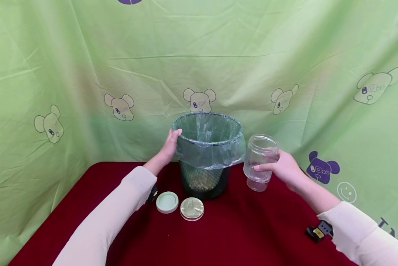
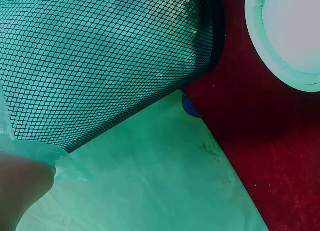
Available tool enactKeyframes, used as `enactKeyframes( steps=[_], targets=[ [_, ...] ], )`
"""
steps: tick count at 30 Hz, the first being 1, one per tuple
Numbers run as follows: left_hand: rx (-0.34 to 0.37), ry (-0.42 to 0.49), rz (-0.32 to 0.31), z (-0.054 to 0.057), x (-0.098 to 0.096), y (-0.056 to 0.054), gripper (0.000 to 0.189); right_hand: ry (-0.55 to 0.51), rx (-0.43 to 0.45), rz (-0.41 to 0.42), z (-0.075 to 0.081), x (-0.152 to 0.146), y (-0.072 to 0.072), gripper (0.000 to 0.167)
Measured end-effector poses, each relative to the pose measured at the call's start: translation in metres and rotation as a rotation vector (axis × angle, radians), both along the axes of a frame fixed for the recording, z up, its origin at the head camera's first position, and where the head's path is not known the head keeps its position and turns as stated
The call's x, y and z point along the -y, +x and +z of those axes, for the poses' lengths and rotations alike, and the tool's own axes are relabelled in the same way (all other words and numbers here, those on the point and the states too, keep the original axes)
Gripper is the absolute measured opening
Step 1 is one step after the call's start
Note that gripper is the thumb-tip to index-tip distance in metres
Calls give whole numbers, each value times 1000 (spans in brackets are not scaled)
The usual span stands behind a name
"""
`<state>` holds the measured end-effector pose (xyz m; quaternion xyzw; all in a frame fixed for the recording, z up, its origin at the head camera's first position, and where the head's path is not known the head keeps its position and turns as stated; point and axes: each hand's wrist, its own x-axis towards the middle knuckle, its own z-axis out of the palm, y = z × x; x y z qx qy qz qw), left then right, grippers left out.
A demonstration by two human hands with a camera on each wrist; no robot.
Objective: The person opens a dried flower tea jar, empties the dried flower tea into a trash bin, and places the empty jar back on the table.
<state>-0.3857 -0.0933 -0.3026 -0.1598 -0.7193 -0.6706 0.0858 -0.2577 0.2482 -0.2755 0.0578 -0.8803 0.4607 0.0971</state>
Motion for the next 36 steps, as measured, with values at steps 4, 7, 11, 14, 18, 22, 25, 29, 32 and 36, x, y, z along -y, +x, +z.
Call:
enactKeyframes(
  steps=[4,7,11,14,18,22,25,29,32,36],
  targets=[
    [14,-8,-3,-1,1,-1,70,0,10,0,-13,-1,1,75],
    [32,-21,-1,1,1,0,69,22,8,-9,-22,-1,0,74],
    [32,-16,3,9,-1,13,70,25,5,-20,-32,1,1,74],
    [20,1,9,6,-2,12,74,7,3,-19,-40,3,1,75],
    [17,11,11,-1,-1,-1,72,-3,-8,-9,-51,6,3,77],
    [18,18,13,-1,-1,-2,70,2,-4,-3,-62,9,6,76],
    [18,18,19,-1,-1,-2,70,6,11,-7,-70,12,9,78],
    [20,17,18,-1,-2,-1,72,1,37,-10,-80,14,12,82],
    [23,15,16,-2,-2,-2,72,-13,48,-2,-88,14,14,82],
    [23,16,19,-1,-1,-1,73,-39,57,12,-98,15,16,80]
  ],
)
